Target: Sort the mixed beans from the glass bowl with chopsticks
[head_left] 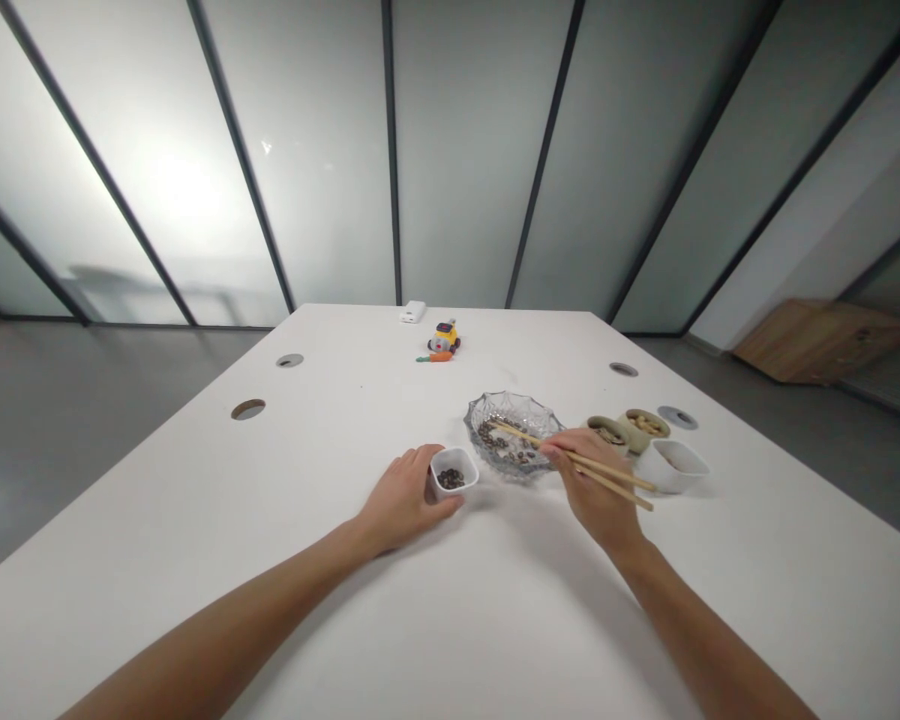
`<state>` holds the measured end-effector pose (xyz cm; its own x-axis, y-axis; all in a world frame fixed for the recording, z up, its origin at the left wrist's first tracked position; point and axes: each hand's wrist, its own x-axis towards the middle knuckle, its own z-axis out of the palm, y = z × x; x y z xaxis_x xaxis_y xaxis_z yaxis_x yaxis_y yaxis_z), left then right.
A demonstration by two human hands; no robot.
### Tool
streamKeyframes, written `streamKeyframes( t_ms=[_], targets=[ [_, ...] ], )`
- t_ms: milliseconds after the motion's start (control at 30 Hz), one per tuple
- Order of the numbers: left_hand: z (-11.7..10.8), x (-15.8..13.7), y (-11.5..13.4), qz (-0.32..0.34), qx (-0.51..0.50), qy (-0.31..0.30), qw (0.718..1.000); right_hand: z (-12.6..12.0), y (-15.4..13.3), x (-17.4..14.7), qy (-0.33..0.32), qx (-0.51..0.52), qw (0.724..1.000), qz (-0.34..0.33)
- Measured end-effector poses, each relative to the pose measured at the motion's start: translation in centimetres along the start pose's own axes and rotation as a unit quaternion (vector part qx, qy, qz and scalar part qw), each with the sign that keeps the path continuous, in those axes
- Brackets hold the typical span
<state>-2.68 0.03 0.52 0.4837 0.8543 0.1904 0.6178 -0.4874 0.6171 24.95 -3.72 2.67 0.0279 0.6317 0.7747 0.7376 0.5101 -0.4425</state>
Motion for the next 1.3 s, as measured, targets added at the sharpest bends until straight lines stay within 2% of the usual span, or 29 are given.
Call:
streamKeyframes(
  t_ms=[300,933,1067,1167,1300],
  targets=[
    [-0.2,0.1,0.3,-0.004,-0.005,-0.006,1.000,2.1,1.8,-0.7,-0.050,0.033,0.998,-0.028],
    [-0.3,0.0,0.4,-0.002,0.001,0.001,1.000,2.2,1.9,-0.6,-0.069,0.063,0.996,0.001],
    [-0.2,0.1,0.3,-0.006,-0.002,0.000,1.000,1.5,1.0,0.0,-0.019,0.049,0.999,0.007],
    [0.0,0.1,0.2,-0.006,-0.003,-0.002,1.000,0.4,-0.6,0.6,0.017,0.048,0.998,0.039],
    [0.1,0.1,0.1,0.004,-0.009,0.005,1.000,-0.8,-2.3,0.8,-0.015,0.097,0.993,0.064]
  ],
)
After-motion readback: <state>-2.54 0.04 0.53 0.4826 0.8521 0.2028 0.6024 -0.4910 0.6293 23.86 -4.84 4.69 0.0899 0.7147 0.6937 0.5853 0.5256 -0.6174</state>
